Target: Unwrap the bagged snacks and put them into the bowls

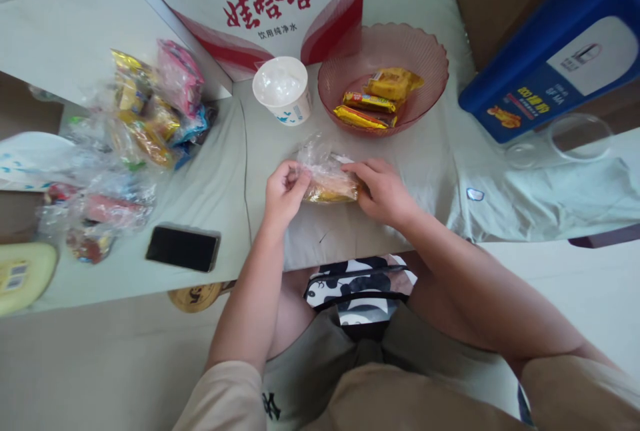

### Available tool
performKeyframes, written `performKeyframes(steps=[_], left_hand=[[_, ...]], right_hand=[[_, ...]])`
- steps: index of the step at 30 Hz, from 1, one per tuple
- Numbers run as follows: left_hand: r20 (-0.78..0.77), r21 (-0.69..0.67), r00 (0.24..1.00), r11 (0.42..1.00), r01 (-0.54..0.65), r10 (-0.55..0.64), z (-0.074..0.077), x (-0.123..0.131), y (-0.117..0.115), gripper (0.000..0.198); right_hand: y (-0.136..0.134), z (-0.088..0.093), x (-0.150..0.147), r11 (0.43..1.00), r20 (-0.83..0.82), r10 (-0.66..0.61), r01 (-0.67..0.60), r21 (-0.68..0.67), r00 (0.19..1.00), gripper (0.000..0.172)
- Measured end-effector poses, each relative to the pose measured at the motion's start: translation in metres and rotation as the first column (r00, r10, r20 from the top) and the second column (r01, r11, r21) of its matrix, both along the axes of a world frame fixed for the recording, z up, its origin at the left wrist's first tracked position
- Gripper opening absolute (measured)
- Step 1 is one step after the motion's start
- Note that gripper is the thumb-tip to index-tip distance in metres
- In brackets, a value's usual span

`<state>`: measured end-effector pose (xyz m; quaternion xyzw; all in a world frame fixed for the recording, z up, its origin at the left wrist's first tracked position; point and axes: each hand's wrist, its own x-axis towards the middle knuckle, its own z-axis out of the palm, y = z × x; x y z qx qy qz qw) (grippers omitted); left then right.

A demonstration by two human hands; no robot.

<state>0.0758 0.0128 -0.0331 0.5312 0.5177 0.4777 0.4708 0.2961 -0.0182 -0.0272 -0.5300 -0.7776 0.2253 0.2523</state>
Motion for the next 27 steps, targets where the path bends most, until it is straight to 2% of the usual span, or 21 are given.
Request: performKeyframes(steps=[6, 11, 15, 18, 22, 24, 27], left_hand=[[-0.006, 0.018, 1.0, 0.999, 0.027, -0.027, 0.0056, -0.0043, -0.0011, 0.034], [-0.018, -0.001, 1.0, 1.0, 0.025, -0.025, 0.0051, -0.0068, -0.0006, 0.024], [-0.04, -0.01, 0.999, 1.0, 0.008, -0.009, 0.0048, -0.0067, -0.0003, 0.018], [-0.071, 0.004, 0.997, 1.0, -0.02, 0.02, 0.006, -0.0061, -0.0004, 0.017], [-0.098, 0.019, 0.992, 0.997, -0.076, 0.077, 0.008, -0.0064, 0.0004, 0.018], [-0.123, 0.036, 0.986, 0.993, -0.114, 0.117, 0.0081, -0.0071, 0.0014, 0.018], [-0.142, 0.042, 0.975, 0.985, -0.165, 0.169, 0.0069, -0.0084, 0.0034, 0.017]], right_hand=[[0.0, 0.0006, 0.0072, 0.996, -0.243, 0.088, -0.082, 0.037, 0.966, 0.068], [-0.0014, 0.0046, 0.0096, 0.993, -0.308, 0.119, -0.112, 0.039, 0.944, 0.064], [-0.0013, 0.0062, 0.0053, 0.994, -0.296, 0.106, -0.1, 0.036, 0.949, 0.055], [-0.0003, 0.0049, 0.0024, 0.999, -0.256, 0.044, -0.039, 0.025, 0.966, 0.052], [0.001, 0.0039, 0.0011, 1.0, -0.206, -0.025, 0.025, -0.004, 0.978, 0.03], [0.0013, 0.0055, 0.001, 1.0, -0.213, -0.017, 0.015, -0.011, 0.977, 0.02], [0.0015, 0.0095, 0.0015, 1.0, -0.25, 0.009, -0.009, 0.002, 0.968, 0.015]])
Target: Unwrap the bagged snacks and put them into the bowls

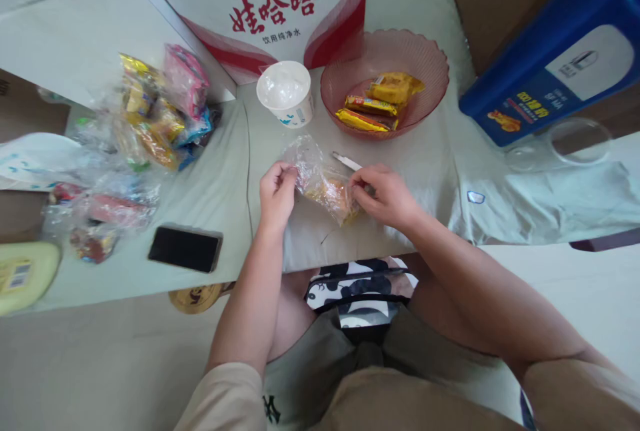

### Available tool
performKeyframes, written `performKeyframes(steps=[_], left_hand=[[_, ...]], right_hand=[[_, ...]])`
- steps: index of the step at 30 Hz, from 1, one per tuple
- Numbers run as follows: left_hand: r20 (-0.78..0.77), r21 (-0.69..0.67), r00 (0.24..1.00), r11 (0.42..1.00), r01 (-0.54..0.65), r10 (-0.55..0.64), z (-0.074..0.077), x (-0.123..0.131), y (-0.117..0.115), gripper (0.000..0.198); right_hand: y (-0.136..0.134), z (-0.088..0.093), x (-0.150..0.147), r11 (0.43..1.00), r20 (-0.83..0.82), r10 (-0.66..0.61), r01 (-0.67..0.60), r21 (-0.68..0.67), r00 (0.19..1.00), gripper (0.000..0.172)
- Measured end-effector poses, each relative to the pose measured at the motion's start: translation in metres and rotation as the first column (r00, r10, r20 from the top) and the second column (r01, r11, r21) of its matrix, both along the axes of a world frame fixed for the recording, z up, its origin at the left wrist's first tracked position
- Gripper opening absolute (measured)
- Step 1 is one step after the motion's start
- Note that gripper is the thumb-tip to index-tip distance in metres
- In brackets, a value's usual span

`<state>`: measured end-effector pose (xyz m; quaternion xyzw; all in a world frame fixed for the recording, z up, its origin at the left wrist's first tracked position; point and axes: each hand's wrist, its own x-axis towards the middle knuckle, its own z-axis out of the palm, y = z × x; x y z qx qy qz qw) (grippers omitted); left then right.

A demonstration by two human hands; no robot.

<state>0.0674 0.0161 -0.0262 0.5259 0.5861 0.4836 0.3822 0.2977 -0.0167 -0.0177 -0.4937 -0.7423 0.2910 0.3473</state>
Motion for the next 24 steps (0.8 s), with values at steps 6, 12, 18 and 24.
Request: performKeyframes(steps=[6, 12, 18, 24], left_hand=[[-0.063, -0.002, 0.996, 0.998, -0.062, 0.062, -0.005, -0.001, 0.002, 0.016], [-0.145, -0.028, 0.981, 0.99, -0.136, 0.131, -0.006, 0.001, -0.001, 0.031], [-0.451, -0.07, 0.892, 0.998, 0.002, -0.033, 0.005, 0.01, -0.015, 0.038], [-0.493, -0.042, 0.866, 0.996, 0.073, -0.084, -0.002, 0.009, -0.017, 0.051]], right_hand=[[-0.003, 0.007, 0.003, 0.989, -0.137, 0.145, -0.14, 0.049, 0.98, 0.01], [-0.007, 0.01, 0.002, 0.956, -0.029, 0.271, -0.272, -0.106, 0.962, 0.023], [-0.004, 0.002, 0.001, 0.955, 0.062, 0.298, -0.297, -0.024, 0.953, 0.026], [-0.008, -0.007, -0.003, 0.953, 0.207, 0.281, -0.297, 0.052, 0.937, 0.032]])
